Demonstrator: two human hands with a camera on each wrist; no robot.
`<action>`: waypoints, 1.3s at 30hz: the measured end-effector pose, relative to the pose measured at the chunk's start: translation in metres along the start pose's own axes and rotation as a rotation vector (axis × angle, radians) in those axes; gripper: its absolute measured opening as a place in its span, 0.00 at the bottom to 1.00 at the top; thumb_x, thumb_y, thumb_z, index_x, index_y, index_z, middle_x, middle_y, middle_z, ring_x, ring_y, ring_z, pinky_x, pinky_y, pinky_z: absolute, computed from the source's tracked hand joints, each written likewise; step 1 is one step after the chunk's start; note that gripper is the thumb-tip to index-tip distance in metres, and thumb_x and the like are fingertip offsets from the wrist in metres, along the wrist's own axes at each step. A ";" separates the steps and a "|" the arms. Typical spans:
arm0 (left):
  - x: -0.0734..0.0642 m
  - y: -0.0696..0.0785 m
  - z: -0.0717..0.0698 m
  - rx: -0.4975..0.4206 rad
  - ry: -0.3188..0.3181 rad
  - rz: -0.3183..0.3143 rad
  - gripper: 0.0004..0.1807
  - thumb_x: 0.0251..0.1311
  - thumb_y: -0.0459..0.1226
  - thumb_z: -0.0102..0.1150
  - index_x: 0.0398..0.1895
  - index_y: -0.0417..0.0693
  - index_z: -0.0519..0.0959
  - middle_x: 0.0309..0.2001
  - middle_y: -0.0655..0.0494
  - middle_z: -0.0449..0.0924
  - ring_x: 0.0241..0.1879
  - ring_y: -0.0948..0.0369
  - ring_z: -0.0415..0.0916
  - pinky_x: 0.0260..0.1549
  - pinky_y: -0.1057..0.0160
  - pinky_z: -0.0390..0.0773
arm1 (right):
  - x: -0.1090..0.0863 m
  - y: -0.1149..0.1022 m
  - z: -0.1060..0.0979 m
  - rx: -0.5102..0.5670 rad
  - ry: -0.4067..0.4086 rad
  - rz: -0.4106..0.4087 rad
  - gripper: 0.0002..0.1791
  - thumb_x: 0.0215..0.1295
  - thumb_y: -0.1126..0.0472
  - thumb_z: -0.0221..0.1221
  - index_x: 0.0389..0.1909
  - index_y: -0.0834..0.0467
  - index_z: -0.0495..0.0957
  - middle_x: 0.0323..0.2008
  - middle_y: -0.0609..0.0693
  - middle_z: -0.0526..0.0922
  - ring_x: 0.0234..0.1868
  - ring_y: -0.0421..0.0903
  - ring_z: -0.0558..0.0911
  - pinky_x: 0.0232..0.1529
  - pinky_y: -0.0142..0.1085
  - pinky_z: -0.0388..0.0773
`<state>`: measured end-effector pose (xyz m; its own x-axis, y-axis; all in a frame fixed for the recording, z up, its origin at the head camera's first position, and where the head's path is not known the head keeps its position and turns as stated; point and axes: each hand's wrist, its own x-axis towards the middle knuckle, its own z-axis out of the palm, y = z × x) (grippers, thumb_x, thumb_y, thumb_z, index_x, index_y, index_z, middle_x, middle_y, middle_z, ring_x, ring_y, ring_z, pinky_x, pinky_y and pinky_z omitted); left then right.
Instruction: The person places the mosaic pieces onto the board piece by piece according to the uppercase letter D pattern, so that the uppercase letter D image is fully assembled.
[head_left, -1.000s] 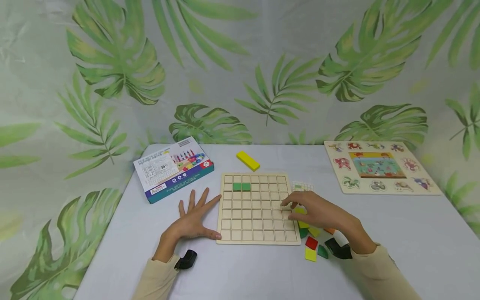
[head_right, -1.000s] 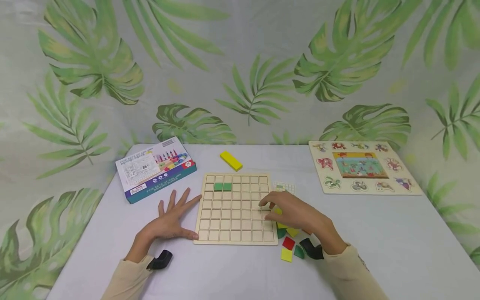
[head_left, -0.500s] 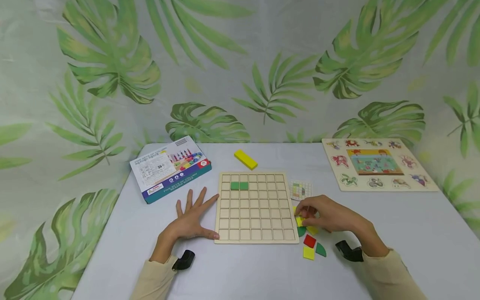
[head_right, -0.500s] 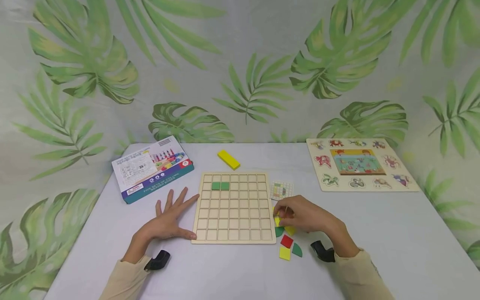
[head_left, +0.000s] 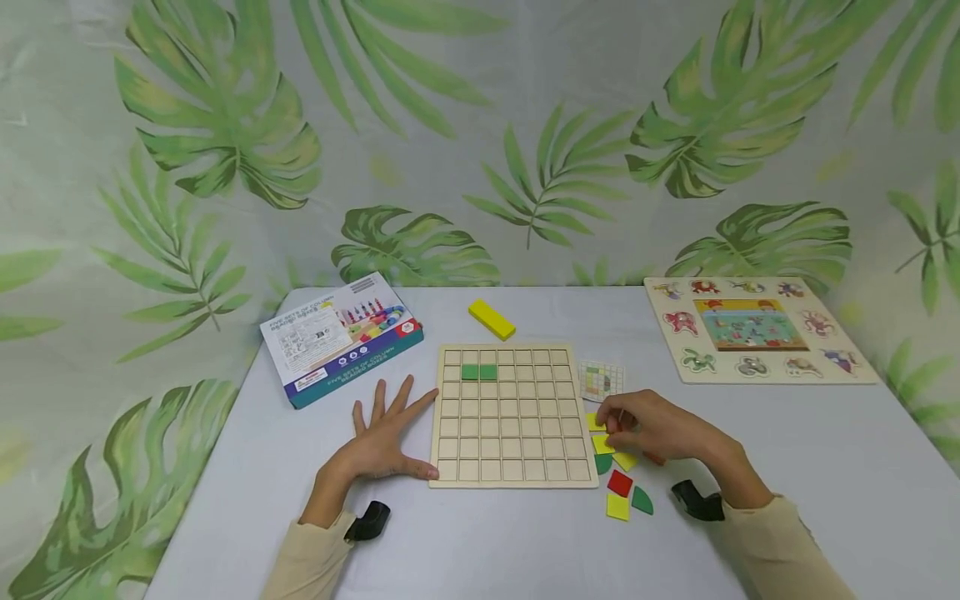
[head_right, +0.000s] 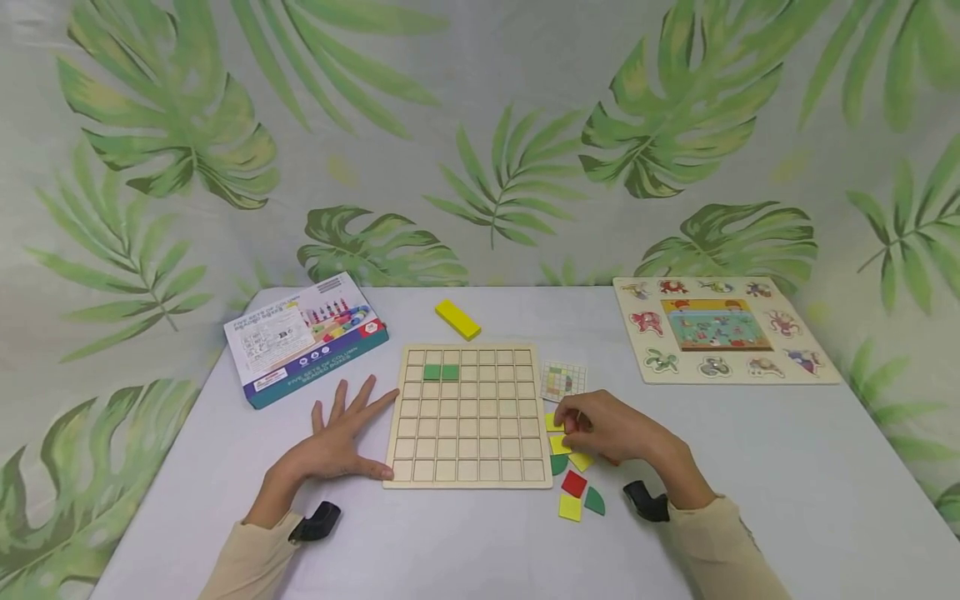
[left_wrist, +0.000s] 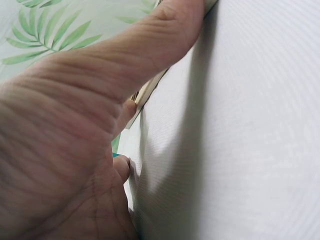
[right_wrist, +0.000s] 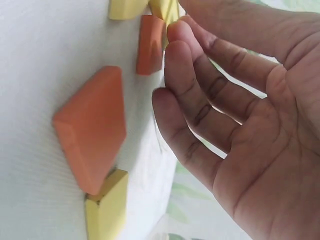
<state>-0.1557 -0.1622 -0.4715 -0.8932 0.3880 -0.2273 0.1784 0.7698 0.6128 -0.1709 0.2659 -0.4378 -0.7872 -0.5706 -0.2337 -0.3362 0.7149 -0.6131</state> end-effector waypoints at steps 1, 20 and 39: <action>0.000 0.000 0.000 -0.001 0.000 0.001 0.66 0.34 0.57 0.82 0.80 0.62 0.55 0.82 0.45 0.30 0.76 0.37 0.12 0.63 0.26 0.15 | 0.001 0.000 0.001 -0.001 0.004 0.003 0.09 0.63 0.58 0.68 0.42 0.55 0.80 0.28 0.40 0.77 0.31 0.37 0.75 0.33 0.28 0.74; 0.001 0.000 0.003 0.000 0.000 -0.023 0.66 0.32 0.58 0.82 0.79 0.64 0.55 0.82 0.47 0.30 0.76 0.37 0.12 0.64 0.27 0.15 | 0.005 0.002 0.011 -0.007 0.068 0.003 0.15 0.67 0.61 0.64 0.51 0.62 0.75 0.27 0.42 0.74 0.27 0.34 0.71 0.30 0.27 0.71; -0.001 -0.001 0.004 0.005 0.010 -0.011 0.66 0.33 0.58 0.82 0.80 0.63 0.54 0.82 0.47 0.29 0.76 0.37 0.12 0.64 0.27 0.15 | 0.005 -0.006 0.012 0.019 0.046 0.059 0.10 0.68 0.63 0.62 0.44 0.60 0.71 0.27 0.45 0.71 0.29 0.39 0.71 0.30 0.29 0.68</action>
<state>-0.1537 -0.1615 -0.4751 -0.8993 0.3741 -0.2264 0.1703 0.7765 0.6067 -0.1660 0.2537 -0.4442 -0.8283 -0.5084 -0.2354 -0.2789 0.7387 -0.6137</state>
